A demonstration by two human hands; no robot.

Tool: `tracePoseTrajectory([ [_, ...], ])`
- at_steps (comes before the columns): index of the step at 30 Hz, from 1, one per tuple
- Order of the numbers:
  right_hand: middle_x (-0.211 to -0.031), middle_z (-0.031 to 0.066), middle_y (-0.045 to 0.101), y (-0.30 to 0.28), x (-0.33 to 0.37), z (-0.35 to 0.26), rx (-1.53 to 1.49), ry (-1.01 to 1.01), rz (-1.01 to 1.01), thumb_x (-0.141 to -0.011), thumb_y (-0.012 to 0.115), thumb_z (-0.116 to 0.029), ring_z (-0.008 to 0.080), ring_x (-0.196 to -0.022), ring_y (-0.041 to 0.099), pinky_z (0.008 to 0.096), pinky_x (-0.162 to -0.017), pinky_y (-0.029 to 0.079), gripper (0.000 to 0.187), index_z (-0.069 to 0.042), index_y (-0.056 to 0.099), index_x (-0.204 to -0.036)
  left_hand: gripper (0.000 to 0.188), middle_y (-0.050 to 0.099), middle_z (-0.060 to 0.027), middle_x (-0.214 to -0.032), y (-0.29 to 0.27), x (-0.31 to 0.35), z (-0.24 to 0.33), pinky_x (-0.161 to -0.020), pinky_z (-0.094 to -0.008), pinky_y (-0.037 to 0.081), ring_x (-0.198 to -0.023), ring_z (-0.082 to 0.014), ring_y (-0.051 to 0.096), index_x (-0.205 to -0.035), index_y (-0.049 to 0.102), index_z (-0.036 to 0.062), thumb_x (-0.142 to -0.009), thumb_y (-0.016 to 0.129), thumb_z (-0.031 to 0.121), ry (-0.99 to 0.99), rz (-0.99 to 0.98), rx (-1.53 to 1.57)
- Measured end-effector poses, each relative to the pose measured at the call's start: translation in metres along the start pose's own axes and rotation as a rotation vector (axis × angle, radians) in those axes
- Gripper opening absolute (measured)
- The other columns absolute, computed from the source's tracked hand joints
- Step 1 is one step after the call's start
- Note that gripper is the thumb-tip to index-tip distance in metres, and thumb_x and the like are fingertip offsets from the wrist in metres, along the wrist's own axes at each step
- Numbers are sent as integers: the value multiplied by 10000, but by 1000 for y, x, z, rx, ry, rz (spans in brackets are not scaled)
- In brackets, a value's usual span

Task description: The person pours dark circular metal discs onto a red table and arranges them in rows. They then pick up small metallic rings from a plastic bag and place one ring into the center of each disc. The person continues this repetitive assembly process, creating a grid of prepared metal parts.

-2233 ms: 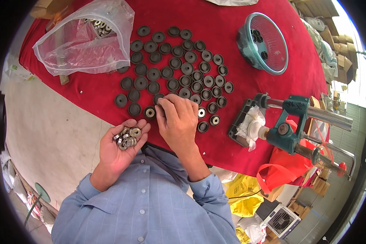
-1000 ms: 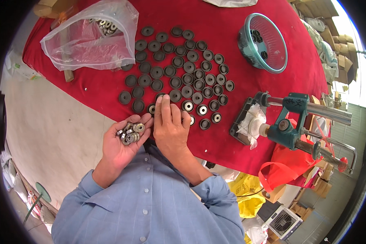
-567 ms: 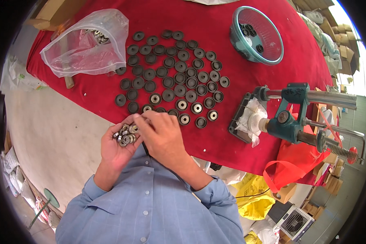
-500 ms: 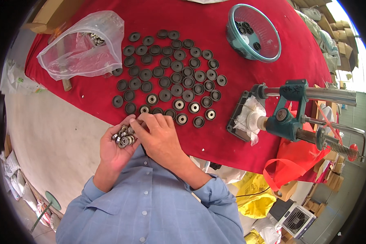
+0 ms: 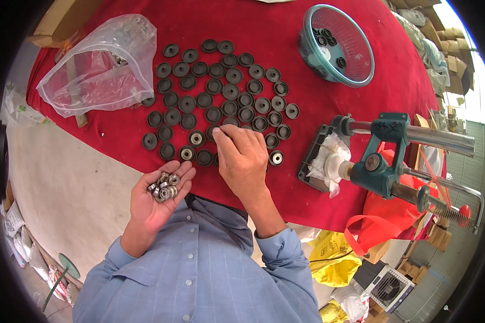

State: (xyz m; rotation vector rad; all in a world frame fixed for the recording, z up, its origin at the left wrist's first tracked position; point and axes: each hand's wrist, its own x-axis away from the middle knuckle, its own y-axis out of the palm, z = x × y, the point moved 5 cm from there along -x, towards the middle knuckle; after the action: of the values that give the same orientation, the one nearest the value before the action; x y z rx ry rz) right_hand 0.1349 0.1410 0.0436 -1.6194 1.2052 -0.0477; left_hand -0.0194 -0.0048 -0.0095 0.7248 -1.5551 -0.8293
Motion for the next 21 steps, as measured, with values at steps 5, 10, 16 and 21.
tracePoseTrajectory([
  [5, -1068, 54, 758, 7, -1, -6, 15, -37, -58, -828, 818, 9, 263, -922, 712, 399, -848, 554, 243, -51, 775, -1059, 454, 519, -325, -1573, -1, 0, 1, -1252, -544, 442, -1522, -458, 462, -1413, 566, -113, -1076, 448, 168, -9, -2, -12],
  [10, -1120, 64, 738, 9, 0, 0, 13, -44, -28, -816, 770, -8, 270, -963, 704, 429, -874, 549, 259, -25, 752, -1074, 441, 533, -329, -1555, 1, 0, 2, -1245, -539, 454, -1519, -458, 466, -1397, 576, -106, -1080, 453, 175, -20, 7, -19],
  [16, -1180, 67, 737, 11, 7, -7, 93, -91, -94, -825, 734, -17, 264, -1045, 687, 440, -902, 526, 319, -16, 762, -1143, 422, 538, -321, -1554, 0, 1, 2, -1240, -538, 459, -1518, -454, 468, -1372, 589, -97, -1083, 449, 177, -24, -13, -29],
  [21, -1283, 66, 725, 7, 18, -18, 309, -107, -143, -832, 713, -52, 232, -1090, 676, 418, -924, 466, 392, -28, 772, -1218, 423, 539, -312, -1557, 0, 1, 2, -1236, -534, 463, -1519, -447, 469, -1374, 590, -95, -1086, 446, 180, -26, -26, -27],
])
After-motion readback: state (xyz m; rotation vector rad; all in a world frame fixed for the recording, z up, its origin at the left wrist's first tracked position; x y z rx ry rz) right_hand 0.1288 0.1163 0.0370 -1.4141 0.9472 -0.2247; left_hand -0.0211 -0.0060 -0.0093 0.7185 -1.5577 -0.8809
